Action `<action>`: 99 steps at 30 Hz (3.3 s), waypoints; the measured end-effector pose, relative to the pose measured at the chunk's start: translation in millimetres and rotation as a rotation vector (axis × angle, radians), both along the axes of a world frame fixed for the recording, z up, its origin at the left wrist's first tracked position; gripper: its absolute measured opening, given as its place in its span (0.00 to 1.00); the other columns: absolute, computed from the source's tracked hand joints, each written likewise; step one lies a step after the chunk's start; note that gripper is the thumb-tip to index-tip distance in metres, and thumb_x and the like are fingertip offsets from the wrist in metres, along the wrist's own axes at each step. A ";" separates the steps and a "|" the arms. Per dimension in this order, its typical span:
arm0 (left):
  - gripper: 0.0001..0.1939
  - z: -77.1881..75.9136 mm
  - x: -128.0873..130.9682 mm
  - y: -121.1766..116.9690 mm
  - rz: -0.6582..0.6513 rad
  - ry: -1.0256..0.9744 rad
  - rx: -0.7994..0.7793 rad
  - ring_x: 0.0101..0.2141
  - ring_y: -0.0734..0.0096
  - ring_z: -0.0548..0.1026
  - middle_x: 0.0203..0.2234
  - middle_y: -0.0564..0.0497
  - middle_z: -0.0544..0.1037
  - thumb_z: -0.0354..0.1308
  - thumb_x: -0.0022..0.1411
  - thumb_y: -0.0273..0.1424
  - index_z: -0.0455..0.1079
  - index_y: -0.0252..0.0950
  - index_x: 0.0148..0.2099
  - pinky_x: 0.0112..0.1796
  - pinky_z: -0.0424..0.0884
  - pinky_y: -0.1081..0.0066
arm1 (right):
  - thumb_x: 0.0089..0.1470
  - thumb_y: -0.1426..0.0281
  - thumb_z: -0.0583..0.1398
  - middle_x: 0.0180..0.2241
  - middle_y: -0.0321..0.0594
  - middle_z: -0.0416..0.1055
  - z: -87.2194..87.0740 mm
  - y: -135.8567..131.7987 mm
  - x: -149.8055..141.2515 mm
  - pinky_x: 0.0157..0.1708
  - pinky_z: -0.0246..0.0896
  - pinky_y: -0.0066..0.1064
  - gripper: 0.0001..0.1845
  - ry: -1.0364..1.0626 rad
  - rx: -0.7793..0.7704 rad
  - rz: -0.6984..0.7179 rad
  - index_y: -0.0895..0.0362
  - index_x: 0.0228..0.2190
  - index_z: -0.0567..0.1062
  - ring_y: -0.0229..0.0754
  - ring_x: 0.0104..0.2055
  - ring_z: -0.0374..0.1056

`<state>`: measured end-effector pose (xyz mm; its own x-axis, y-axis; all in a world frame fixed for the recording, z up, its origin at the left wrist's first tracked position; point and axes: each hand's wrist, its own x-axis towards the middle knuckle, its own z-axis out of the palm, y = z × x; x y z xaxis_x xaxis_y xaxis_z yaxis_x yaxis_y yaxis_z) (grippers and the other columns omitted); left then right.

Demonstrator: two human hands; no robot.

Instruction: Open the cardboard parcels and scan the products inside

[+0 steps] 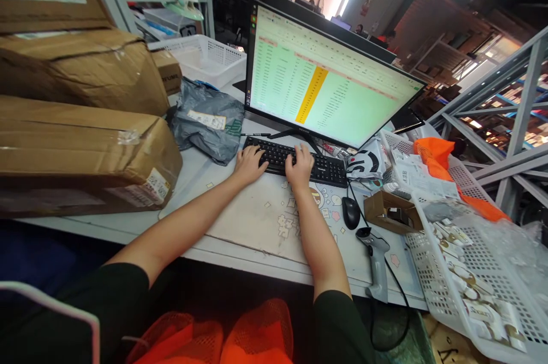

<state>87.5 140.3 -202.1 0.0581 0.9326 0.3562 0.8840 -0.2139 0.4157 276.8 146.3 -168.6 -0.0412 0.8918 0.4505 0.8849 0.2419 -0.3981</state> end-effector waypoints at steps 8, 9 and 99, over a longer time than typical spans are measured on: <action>0.25 -0.9 -0.1 0.1 -0.049 -0.019 0.013 0.68 0.46 0.61 0.66 0.39 0.69 0.54 0.71 0.41 0.74 0.35 0.63 0.66 0.59 0.46 | 0.66 0.57 0.52 0.56 0.54 0.77 57.7 -24.4 109.8 0.65 0.60 0.48 0.26 0.105 -0.040 -0.216 0.58 0.53 0.80 0.54 0.60 0.69; 0.25 -1.1 0.2 0.9 -0.049 -0.025 0.012 0.68 0.46 0.61 0.66 0.39 0.69 0.54 0.71 0.41 0.74 0.35 0.63 0.66 0.59 0.46 | 0.66 0.57 0.53 0.57 0.55 0.76 54.5 -37.4 127.3 0.65 0.59 0.50 0.26 0.025 -0.182 -0.307 0.58 0.53 0.81 0.57 0.61 0.68; 0.39 6.5 -8.2 -17.0 -0.199 0.263 -0.235 0.77 0.44 0.42 0.78 0.38 0.45 0.53 0.73 0.43 0.51 0.34 0.79 0.73 0.42 0.45 | 0.55 0.64 0.55 0.56 0.64 0.71 -74.2 -113.8 220.4 0.64 0.61 0.52 0.32 -0.063 0.108 -0.391 0.68 0.55 0.79 0.62 0.59 0.66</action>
<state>79.3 123.3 -195.6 0.3063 0.9482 0.0838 0.9178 -0.3176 0.2385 497.2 32.4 -242.9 0.2610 0.7936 0.5497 0.9402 -0.0799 -0.3310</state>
